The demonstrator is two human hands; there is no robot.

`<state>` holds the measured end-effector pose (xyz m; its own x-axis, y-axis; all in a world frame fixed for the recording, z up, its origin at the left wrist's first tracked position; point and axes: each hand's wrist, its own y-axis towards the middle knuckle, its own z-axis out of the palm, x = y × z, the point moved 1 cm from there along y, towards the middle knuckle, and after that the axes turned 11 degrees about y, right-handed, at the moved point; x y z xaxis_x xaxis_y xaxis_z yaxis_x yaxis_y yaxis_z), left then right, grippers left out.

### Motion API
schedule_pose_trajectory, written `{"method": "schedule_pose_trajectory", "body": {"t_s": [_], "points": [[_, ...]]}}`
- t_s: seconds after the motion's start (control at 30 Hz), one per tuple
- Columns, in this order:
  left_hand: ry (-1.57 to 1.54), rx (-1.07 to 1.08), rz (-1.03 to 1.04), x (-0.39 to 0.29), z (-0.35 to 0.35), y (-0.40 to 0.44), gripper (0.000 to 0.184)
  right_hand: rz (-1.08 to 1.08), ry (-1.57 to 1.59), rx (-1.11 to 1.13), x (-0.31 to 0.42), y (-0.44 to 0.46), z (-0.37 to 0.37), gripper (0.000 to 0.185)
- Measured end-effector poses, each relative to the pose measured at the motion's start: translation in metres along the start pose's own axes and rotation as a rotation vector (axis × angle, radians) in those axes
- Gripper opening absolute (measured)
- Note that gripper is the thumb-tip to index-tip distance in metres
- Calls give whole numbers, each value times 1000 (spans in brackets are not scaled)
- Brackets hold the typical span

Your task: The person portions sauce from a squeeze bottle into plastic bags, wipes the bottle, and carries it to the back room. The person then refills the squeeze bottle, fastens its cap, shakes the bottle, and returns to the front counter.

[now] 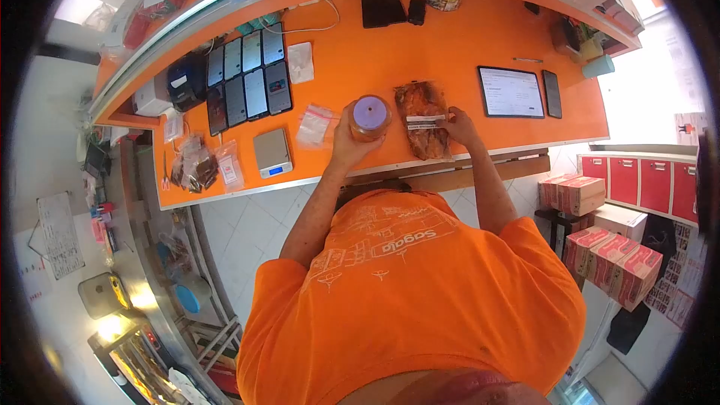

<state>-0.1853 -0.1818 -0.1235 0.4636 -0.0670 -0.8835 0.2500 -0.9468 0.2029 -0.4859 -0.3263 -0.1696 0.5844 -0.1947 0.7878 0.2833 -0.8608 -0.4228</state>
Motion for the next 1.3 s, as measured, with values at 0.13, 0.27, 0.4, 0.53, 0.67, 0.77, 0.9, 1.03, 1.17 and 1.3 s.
{"method": "schedule_pose_trajectory", "body": {"t_s": [0.13,0.27,0.4,0.53,0.67,0.77,0.9,1.03,1.17,1.3], "points": [[3,-23,-50,-7,5,-9,86,-144,-198,-260,31,-9,6,61],[86,-186,-51,-19,19,-16,81,-729,323,-150,161,-78,47,57],[127,-349,-66,-3,51,-18,67,-882,167,-116,185,-82,111,43],[74,-327,-170,-9,37,-22,62,-1064,67,-53,191,-60,115,29],[136,-108,-150,-3,5,-14,64,-1022,115,157,191,-60,111,24],[145,-28,-64,4,3,-13,66,-1067,116,266,195,-54,108,22],[56,282,-19,-6,-19,1,72,-1150,103,360,193,-49,103,24],[-50,242,-26,-10,-26,5,77,-1125,-29,390,200,-49,97,37],[-121,-362,86,17,34,-27,81,-1019,263,155,203,-50,96,46],[-31,-568,-58,0,45,-42,85,-723,508,300,217,35,83,56]]}}
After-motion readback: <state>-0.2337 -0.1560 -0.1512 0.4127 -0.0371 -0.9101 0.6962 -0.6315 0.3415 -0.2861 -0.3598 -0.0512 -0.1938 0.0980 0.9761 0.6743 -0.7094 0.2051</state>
